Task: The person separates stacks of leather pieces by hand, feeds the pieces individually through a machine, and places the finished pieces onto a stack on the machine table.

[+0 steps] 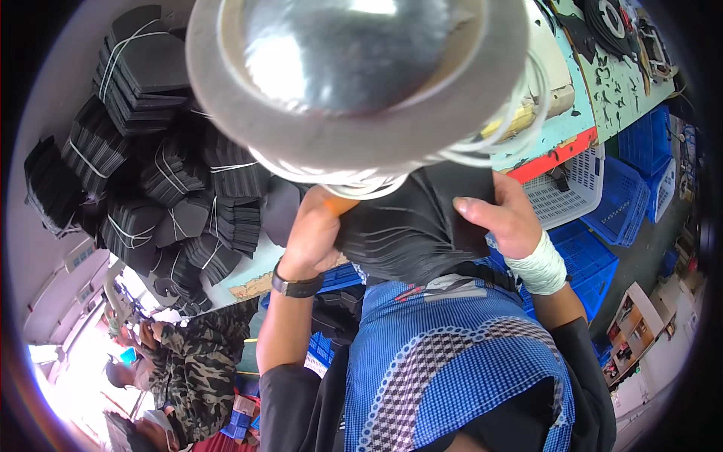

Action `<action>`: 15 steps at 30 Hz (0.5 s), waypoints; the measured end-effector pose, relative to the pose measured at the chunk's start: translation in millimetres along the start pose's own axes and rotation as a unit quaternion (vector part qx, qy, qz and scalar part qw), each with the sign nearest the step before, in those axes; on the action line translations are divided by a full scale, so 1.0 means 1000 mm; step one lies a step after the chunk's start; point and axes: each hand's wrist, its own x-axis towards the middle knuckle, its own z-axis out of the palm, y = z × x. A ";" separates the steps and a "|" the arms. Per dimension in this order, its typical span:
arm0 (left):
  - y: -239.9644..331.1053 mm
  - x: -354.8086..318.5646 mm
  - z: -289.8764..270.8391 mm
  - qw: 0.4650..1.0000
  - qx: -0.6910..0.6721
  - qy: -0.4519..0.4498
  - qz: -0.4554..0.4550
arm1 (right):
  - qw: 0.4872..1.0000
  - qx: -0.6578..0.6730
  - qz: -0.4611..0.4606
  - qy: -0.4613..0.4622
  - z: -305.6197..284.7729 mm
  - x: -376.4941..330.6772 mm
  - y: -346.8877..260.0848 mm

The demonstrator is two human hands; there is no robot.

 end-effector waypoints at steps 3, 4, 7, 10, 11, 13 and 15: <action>-0.004 0.006 0.001 0.994 0.108 -0.002 0.000 | 1.000 0.024 0.008 -0.002 -0.009 -0.003 0.002; -0.006 0.004 0.002 0.998 0.048 0.026 0.006 | 1.000 0.024 0.008 0.001 -0.008 -0.003 0.001; -0.002 -0.007 -0.004 0.980 -0.199 -0.008 -0.004 | 0.999 -0.041 -0.026 0.006 0.000 0.002 0.000; 0.001 -0.011 -0.004 0.997 -0.066 -0.003 0.041 | 0.999 -0.041 -0.011 0.000 0.005 -0.001 -0.001; 0.003 -0.007 0.003 0.999 -0.037 0.011 0.023 | 0.999 -0.033 -0.003 -0.001 0.003 -0.002 0.000; 0.006 -0.002 0.004 1.000 -0.009 0.025 0.005 | 1.000 -0.025 0.004 -0.001 0.003 -0.002 0.000; 0.005 -0.002 0.005 0.998 0.051 0.023 0.026 | 1.000 -0.014 0.026 -0.006 0.002 -0.004 -0.002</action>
